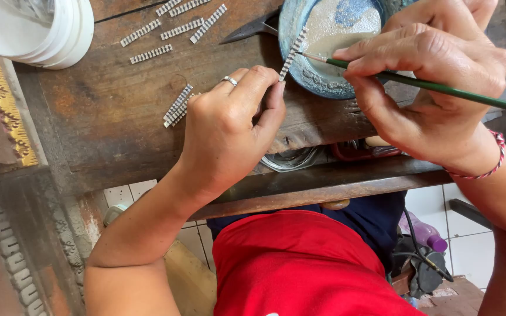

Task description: Using a fine brush to apply a liquid coating, likely flux or adhesive, to small metal jewelry components on a workbench.

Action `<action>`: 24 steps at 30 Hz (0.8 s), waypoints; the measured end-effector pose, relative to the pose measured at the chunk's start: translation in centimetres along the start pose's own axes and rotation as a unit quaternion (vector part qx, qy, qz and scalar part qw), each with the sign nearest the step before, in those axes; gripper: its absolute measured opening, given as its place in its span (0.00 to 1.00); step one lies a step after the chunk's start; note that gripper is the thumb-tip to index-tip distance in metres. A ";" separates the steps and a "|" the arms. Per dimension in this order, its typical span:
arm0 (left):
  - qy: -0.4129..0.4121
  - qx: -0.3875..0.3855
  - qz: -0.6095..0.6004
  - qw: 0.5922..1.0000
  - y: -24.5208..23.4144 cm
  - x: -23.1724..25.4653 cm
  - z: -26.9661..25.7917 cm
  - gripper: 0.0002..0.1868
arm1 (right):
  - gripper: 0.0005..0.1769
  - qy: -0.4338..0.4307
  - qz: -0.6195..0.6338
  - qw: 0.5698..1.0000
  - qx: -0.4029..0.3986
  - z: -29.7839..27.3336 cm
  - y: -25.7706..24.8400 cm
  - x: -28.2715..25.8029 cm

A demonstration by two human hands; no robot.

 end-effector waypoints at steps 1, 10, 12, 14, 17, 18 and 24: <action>0.000 0.000 0.000 1.000 0.0 0.0 0.0 0.05 | 0.06 0.000 0.000 1.000 0.000 0.0 0.0 0.0; -0.001 0.003 -0.005 1.000 -0.1 0.1 0.0 0.05 | 0.05 -0.002 0.012 1.000 0.003 -0.2 0.0 0.2; -0.003 0.000 -0.008 1.000 -0.1 0.0 0.0 0.04 | 0.05 -0.013 0.009 1.000 0.006 -0.3 -0.1 0.2; -0.002 0.001 -0.007 1.000 -0.1 0.0 0.0 0.04 | 0.05 -0.012 0.002 1.000 0.006 -0.3 -0.1 0.2; 0.000 0.003 -0.005 1.000 -0.1 0.0 0.0 0.04 | 0.05 -0.015 0.009 1.000 0.008 -0.2 0.0 0.2; 0.001 0.002 -0.005 1.000 -0.1 0.0 0.1 0.05 | 0.04 -0.018 0.023 1.000 0.008 -0.1 0.0 0.1; 0.000 0.002 -0.004 1.000 0.0 0.0 0.0 0.04 | 0.05 -0.005 0.013 1.000 0.000 -0.1 0.1 0.0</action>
Point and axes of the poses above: each hand's wrist, its own z-axis towards the middle knuckle, its own y-axis out of the palm, x = y × z, the point moved 4 cm from there along z, towards the middle knuckle, and after that the axes turned 5 degrees about -z, right-handed, at the moved point
